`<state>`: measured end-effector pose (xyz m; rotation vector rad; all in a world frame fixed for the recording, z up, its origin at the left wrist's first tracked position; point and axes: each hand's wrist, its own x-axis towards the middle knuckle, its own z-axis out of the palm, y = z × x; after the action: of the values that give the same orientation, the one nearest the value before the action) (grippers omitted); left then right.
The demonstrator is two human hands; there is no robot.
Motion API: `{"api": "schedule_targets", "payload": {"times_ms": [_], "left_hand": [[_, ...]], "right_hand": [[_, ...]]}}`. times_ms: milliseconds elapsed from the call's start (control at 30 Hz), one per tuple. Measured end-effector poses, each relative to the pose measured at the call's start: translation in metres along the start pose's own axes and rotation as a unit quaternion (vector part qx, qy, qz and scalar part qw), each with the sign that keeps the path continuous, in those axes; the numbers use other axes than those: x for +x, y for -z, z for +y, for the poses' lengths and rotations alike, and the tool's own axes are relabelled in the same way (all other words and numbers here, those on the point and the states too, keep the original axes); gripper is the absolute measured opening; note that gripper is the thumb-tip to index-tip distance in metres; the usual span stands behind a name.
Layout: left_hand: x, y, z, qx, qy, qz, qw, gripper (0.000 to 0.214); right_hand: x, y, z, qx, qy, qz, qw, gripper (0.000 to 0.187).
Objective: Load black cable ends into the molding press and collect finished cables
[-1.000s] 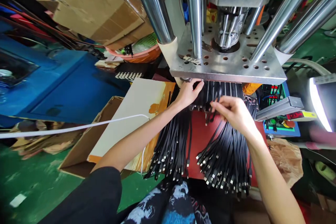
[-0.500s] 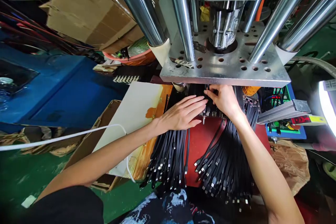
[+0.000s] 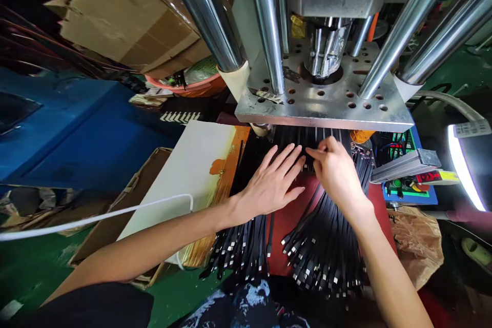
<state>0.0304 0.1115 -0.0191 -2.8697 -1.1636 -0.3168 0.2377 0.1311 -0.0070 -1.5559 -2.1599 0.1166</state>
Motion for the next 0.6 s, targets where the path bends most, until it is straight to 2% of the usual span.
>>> {"api": "schedule_targets", "payload": {"times_ms": [33,100,200,300,367,500,600], "left_hand": [[0.004,0.003,-0.001,-0.007,0.007,-0.006,1.000,0.067],[0.017,0.007,-0.009,-0.017,0.024,-0.018,0.999,0.064],[0.044,0.010,-0.025,-0.020,0.051,-0.027,0.998,0.061],[0.067,0.011,-0.037,-0.019,0.057,-0.022,0.998,0.056],[0.074,0.011,-0.040,-0.017,0.058,-0.016,0.998,0.051],[0.076,0.012,-0.040,-0.007,0.066,-0.011,0.998,0.049],[0.077,0.010,-0.041,0.000,0.059,-0.019,0.998,0.047]], "right_hand": [[-0.007,0.002,-0.003,-0.047,0.014,-0.029,0.998,0.046],[-0.008,0.003,-0.006,-0.129,0.000,-0.063,0.990,0.050],[0.015,-0.004,-0.007,-0.194,-0.024,-0.078,0.978,0.054],[0.042,-0.008,-0.007,-0.222,-0.024,-0.077,0.972,0.049],[0.050,-0.007,-0.008,-0.244,-0.022,-0.078,0.966,0.046],[0.052,-0.006,-0.002,-0.241,-0.010,-0.090,0.966,0.044],[0.063,-0.014,0.010,-0.209,0.006,-0.095,0.973,0.047]]}}
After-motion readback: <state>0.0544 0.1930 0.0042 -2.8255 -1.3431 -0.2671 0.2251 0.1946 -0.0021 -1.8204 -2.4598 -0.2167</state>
